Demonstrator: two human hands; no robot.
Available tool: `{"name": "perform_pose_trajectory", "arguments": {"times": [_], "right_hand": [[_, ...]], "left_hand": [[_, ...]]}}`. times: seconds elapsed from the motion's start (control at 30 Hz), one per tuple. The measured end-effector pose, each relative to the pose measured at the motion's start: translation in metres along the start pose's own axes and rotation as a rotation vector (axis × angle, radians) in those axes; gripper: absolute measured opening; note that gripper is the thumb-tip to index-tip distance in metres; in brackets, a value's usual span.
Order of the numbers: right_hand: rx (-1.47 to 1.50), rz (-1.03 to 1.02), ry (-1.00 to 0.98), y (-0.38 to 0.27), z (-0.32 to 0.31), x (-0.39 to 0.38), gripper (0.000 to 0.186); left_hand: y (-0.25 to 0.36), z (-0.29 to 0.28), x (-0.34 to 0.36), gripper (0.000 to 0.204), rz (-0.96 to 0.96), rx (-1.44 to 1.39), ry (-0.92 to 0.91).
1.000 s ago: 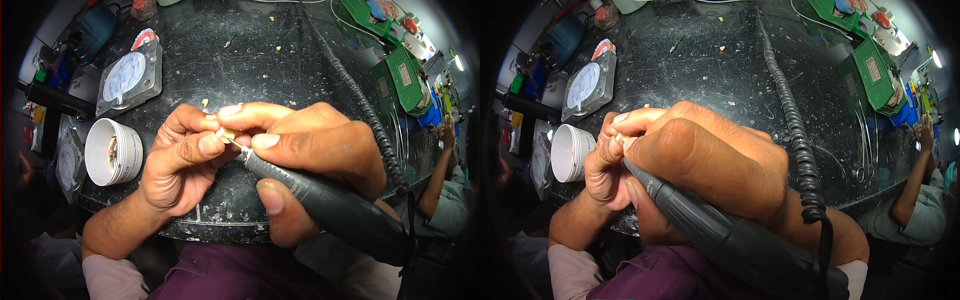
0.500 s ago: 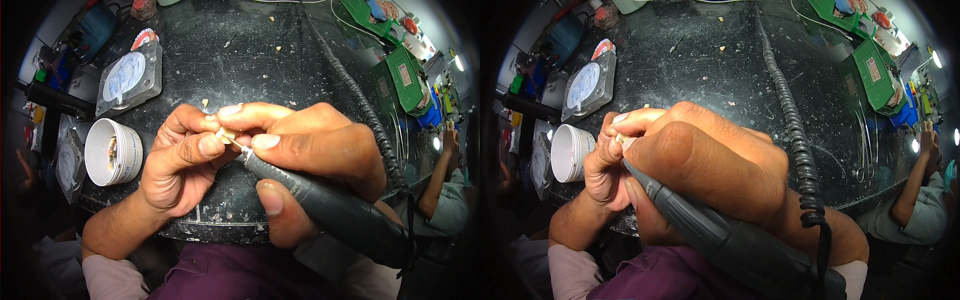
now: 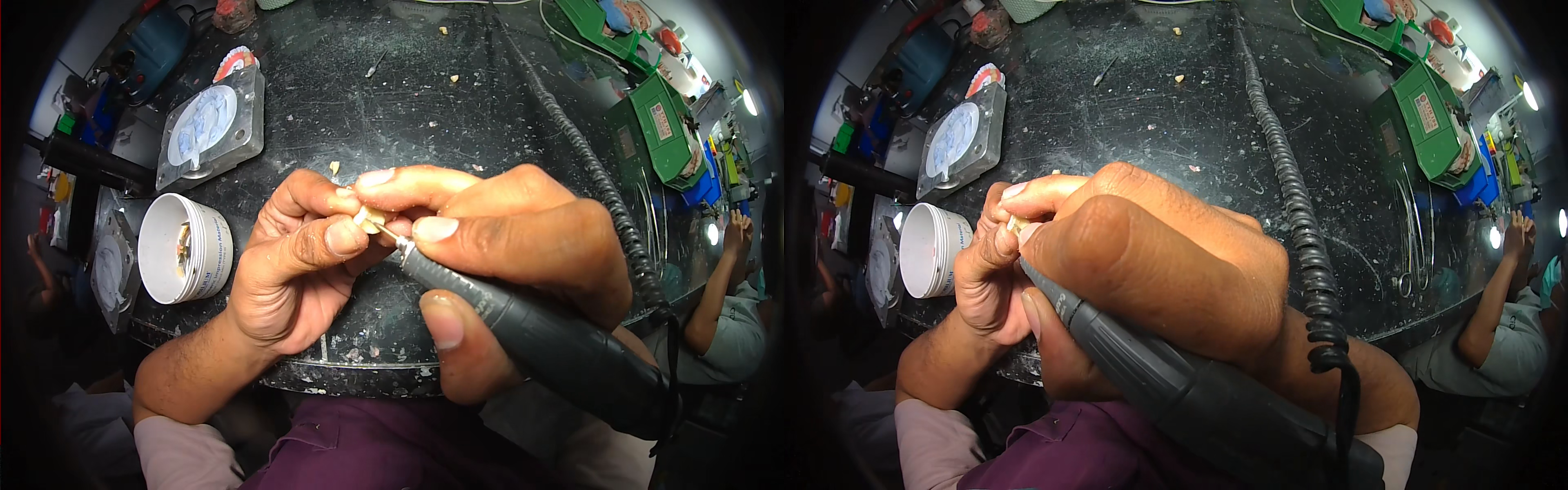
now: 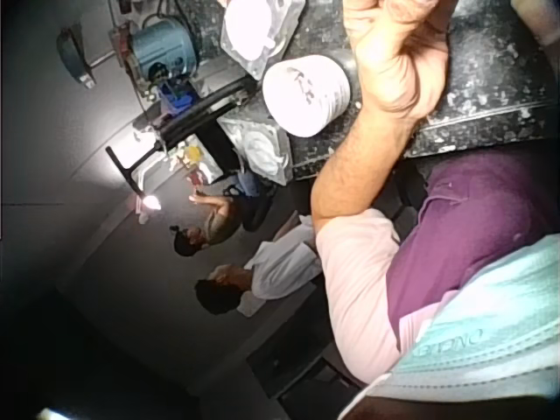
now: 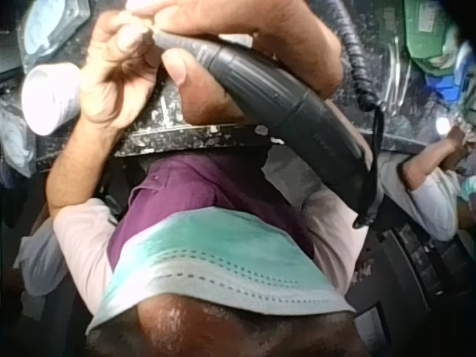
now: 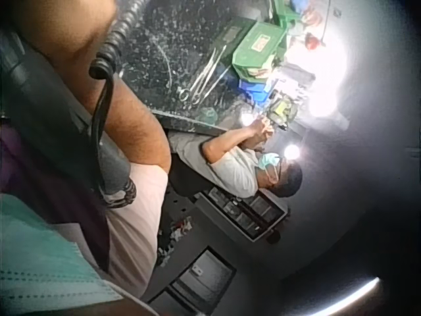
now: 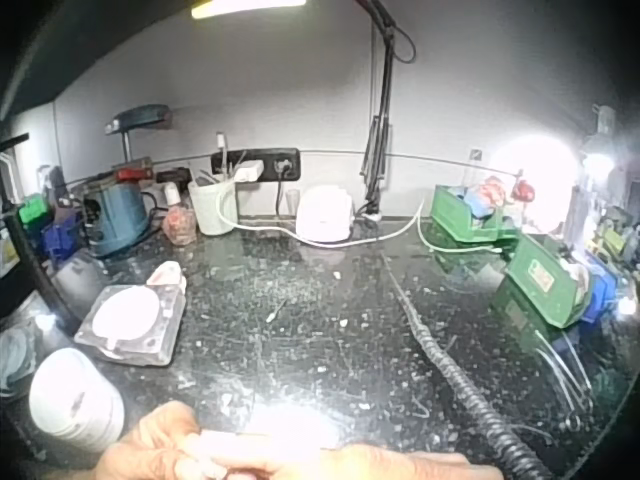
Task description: The person uses a rotary tool to sand a dental prosthetic by hand. They hold the prosthetic between their fingers and apply the spinning bit to its surfaces, then put the tool down to handle small fragments on the workbench.
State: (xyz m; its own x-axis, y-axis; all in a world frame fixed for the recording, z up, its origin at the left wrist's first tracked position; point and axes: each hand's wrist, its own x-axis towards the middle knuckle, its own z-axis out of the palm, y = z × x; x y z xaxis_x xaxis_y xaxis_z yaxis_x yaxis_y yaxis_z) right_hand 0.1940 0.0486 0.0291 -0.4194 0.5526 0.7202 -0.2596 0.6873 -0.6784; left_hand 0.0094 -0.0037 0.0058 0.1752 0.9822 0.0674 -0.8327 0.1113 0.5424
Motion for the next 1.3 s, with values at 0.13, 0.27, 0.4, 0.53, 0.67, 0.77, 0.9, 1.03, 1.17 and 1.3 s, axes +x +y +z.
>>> {"name": "perform_pose_trajectory", "arguments": {"times": [0.13, 0.27, 0.4, 0.53, 0.67, 0.77, 0.9, 1.03, 1.17, 1.3], "right_hand": [[0.007, -0.024, -0.037, 0.004, -0.002, -0.001, 0.031], [-0.018, -0.028, -0.049, 0.003, -0.001, 0.0, 0.032], [-0.03, -0.008, 0.016, 0.0, 0.005, 0.002, 0.034], [-0.047, -0.037, 0.007, 0.002, 0.003, 0.001, 0.033], [-0.041, -0.04, -0.009, 0.005, 0.001, 0.001, 0.033], [-0.028, -0.07, -0.008, 0.007, 0.001, -0.001, 0.031], [-0.035, -0.073, -0.003, 0.008, 0.002, 0.0, 0.031], [-0.026, -0.045, -0.029, 0.005, -0.002, 0.001, 0.032], [-0.003, -0.002, 0.0, 0.001, 0.003, 0.001, 0.032], [0.0, -0.056, 0.023, 0.004, 0.004, 0.002, 0.033]], "left_hand": [[0.0, 0.001, 0.0, 0.016, -0.01, 0.01, 0.019], [-0.001, -0.002, 0.0, 0.016, -0.008, -0.013, -0.009], [-0.001, -0.001, 0.0, 0.016, -0.006, -0.011, 0.001], [-0.001, -0.002, 0.0, 0.016, -0.001, -0.021, -0.004], [-0.002, -0.003, 0.0, 0.017, 0.005, -0.026, -0.012], [-0.002, -0.001, 0.0, 0.017, 0.0, -0.019, 0.004], [-0.001, -0.002, 0.001, 0.016, 0.003, -0.021, -0.027], [-0.002, -0.002, 0.0, 0.016, 0.013, -0.025, -0.026], [-0.002, -0.001, 0.001, 0.016, 0.016, -0.021, -0.03], [-0.001, -0.001, 0.001, 0.016, 0.008, -0.009, -0.017]]}}
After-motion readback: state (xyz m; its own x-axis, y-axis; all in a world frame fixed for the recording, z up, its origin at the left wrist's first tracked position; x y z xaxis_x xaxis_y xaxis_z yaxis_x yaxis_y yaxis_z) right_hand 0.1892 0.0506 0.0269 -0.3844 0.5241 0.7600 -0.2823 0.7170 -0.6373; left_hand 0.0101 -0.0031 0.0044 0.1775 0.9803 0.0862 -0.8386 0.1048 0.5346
